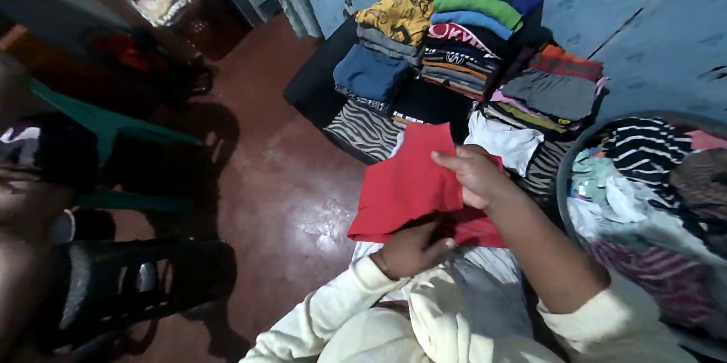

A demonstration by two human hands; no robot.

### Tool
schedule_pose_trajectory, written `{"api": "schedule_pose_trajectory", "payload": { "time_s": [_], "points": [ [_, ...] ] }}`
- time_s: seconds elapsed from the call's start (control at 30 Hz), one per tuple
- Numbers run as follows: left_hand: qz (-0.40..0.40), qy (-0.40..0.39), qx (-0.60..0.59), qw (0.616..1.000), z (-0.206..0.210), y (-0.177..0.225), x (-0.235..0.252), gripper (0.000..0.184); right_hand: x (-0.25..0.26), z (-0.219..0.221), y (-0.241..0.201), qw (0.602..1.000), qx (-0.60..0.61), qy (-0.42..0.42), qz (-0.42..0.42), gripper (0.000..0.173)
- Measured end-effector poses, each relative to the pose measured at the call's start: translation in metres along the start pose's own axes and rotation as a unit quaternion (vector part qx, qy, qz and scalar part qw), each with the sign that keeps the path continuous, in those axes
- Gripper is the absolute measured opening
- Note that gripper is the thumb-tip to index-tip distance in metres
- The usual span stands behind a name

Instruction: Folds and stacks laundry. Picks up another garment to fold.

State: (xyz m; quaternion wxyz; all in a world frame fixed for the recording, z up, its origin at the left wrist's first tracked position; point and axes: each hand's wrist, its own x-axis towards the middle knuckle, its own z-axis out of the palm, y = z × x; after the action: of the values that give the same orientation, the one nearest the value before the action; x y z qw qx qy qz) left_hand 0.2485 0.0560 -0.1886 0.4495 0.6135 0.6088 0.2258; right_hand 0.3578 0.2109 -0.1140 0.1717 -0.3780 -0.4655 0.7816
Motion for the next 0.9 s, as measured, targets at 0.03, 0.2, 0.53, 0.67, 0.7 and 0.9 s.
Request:
{"api": "schedule_pose_trajectory", "payload": {
  "time_s": [0.03, 0.2, 0.53, 0.67, 0.7, 0.9],
  "points": [
    [-0.036, 0.041, 0.006, 0.999, -0.003, -0.011, -0.01, 0.057, -0.002, 0.006, -0.008, 1.0, -0.003, -0.007, -0.001, 0.03],
    [-0.162, 0.121, 0.084, 0.976, -0.002, -0.05, -0.061, 0.073, -0.027, -0.043, 0.001, 0.998, -0.028, 0.041, -0.026, 0.029],
    [-0.142, -0.069, 0.081, 0.984, -0.023, -0.038, -0.078, 0.084, -0.032, -0.113, 0.081, 0.988, -0.063, 0.137, 0.041, 0.043],
    [-0.157, -0.094, 0.085, 0.98, -0.025, -0.022, -0.073, 0.08, -0.04, -0.121, 0.074, 0.99, -0.061, 0.13, 0.01, 0.048],
    [-0.144, -0.102, 0.073, 0.982, -0.024, -0.023, -0.074, 0.079, -0.04, -0.125, 0.079, 0.988, -0.068, 0.137, 0.018, 0.046],
    [-0.027, -0.086, 0.011, 0.996, -0.051, -0.036, -0.09, 0.056, -0.031, -0.138, 0.091, 0.982, -0.132, 0.132, 0.033, 0.046]
  ]
}}
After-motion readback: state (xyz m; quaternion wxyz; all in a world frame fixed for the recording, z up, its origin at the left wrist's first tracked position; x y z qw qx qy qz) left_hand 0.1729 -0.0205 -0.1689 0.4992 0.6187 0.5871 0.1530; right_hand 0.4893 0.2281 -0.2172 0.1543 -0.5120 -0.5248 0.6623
